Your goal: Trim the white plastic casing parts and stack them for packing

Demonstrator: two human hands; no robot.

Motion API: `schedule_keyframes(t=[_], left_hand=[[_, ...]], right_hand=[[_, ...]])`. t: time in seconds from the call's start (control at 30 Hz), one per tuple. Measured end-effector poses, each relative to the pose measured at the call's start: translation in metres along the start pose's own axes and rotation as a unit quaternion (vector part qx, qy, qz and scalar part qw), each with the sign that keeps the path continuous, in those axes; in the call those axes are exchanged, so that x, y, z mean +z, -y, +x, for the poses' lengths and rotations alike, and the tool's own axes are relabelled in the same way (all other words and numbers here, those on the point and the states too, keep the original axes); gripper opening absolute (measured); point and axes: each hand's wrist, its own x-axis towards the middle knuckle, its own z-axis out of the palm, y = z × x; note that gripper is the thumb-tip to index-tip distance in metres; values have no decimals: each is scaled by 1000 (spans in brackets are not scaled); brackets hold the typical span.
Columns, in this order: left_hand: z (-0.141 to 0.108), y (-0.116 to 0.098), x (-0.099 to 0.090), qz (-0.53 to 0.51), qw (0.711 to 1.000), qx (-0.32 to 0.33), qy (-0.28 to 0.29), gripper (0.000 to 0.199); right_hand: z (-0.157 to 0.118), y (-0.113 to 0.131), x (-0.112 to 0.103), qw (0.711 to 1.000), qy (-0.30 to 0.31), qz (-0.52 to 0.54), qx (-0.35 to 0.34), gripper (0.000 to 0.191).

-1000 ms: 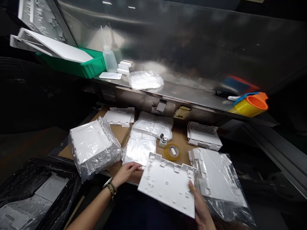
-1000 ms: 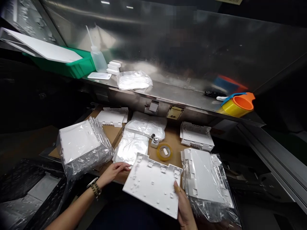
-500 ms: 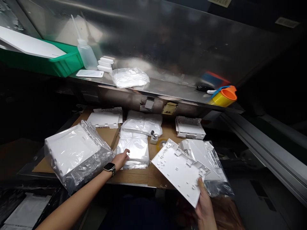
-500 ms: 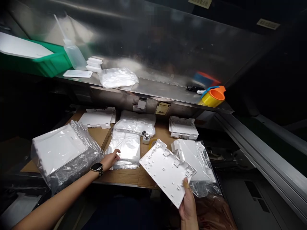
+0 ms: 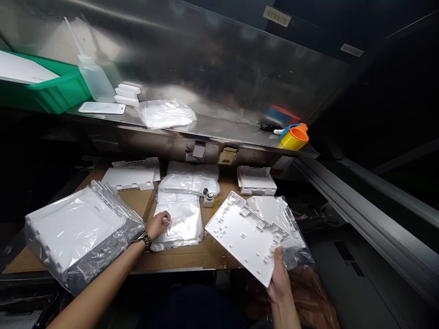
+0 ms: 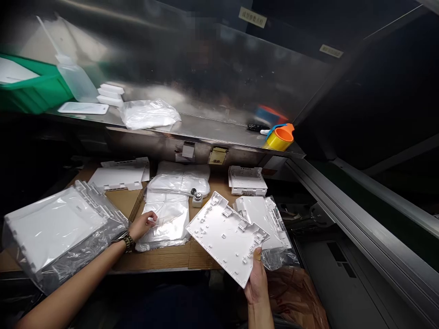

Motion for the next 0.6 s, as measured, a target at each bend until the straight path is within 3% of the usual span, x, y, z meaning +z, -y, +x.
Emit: schedule_keyframes(t=[0.17,0.27,0.43,0.53,0.6], left_hand=[[-3,-17,1,-130,989,6,70,21],[-6,-31,3,-202,974,42,94,21],[-9,-47,28,-238,959,107,109,22],[-14,-48,42,-221,957,143,123,26],[-18,-47,44,-201,959,163,118,29]], right_hand=[[8,-1,-4,1000,11,3,27,76],[15,-11,5,993,82,-39,79,73],[25,-63,68,940,258,-152,166,73],[34,-96,108,930,281,-158,178,62],[40,-107,120,929,285,-159,177,51]])
